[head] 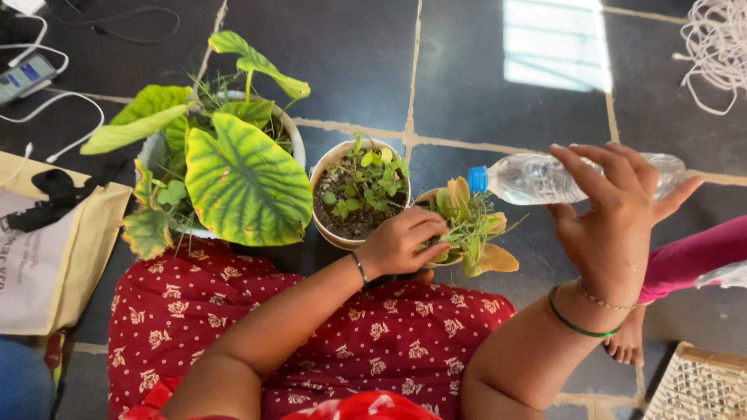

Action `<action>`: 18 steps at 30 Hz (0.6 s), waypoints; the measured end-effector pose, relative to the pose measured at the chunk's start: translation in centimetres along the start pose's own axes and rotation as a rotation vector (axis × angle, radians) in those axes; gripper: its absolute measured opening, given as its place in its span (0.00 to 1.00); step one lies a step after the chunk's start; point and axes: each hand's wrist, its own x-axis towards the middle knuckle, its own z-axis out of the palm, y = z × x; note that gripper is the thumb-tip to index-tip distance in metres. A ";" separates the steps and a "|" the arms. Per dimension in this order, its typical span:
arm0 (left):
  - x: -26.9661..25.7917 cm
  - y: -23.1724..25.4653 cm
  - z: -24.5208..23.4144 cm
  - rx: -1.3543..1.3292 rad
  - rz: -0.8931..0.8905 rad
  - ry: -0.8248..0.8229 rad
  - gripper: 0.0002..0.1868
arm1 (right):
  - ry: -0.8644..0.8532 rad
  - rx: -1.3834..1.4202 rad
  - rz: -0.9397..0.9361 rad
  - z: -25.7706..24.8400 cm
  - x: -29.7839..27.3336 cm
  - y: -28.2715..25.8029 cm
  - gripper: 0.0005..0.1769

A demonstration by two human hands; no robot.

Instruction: The person sits on the floor and waters several potted plants using a plastic water bottle. They pour water into the soil of each pot, occasionally using their hand to move leaves or guide the flow.

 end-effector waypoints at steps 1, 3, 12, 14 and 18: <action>0.4 -0.2 0.8 -0.021 -0.013 0.016 0.14 | -0.008 -0.017 -0.002 -0.1 0.0 0.0 0.33; 1.2 -0.9 2.2 -0.061 -0.044 0.038 0.17 | -0.020 -0.049 -0.011 -0.2 -0.1 0.2 0.32; 0.9 -3.6 4.3 -0.099 -0.081 0.057 0.18 | -0.041 -0.103 -0.055 -0.7 -1.9 3.0 0.34; 0.8 -3.8 4.4 -0.104 -0.074 0.059 0.18 | -0.048 -0.157 -0.082 -0.8 -2.5 3.8 0.35; 1.1 -3.8 4.4 -0.104 -0.121 0.031 0.16 | -0.043 -0.136 -0.080 -0.7 -2.7 4.3 0.34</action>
